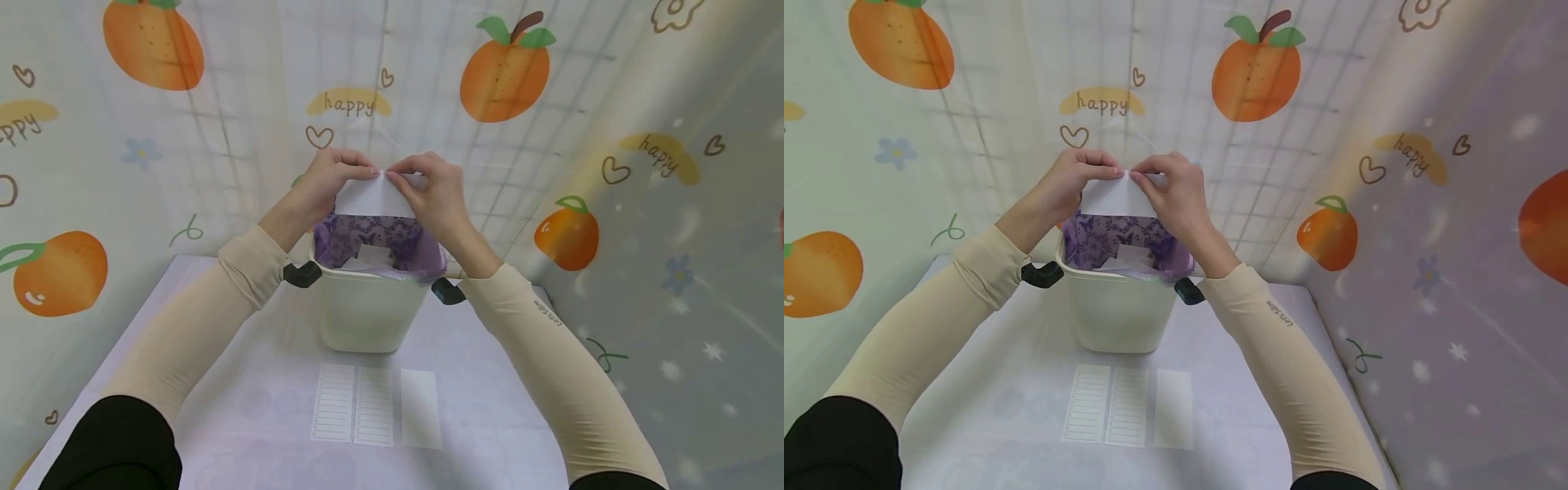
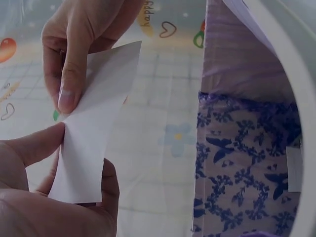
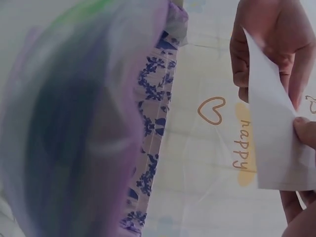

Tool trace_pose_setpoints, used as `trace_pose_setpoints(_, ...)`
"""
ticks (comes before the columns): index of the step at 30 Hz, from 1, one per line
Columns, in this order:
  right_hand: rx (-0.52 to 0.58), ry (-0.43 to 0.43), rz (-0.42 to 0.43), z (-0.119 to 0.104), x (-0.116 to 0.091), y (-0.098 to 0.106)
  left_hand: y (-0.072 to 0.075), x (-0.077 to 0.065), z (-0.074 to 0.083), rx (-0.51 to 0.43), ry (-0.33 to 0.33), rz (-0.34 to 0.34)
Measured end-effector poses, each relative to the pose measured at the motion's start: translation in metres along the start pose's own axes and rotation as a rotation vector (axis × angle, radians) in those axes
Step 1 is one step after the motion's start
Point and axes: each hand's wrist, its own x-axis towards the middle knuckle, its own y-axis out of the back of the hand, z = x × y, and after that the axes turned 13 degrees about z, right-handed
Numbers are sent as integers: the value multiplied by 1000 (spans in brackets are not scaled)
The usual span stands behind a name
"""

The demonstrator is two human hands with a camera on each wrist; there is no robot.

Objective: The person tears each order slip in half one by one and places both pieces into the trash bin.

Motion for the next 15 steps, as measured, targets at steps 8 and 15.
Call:
trace_pose_setpoints(8, 7, 66, 17, -8, 1, 3, 0, 2, 2, 33, 120, 9)
trace_pose_setpoints(15, 35, 106, 34, -16, 2, 8, -2, 5, -9, 78, 126, 19)
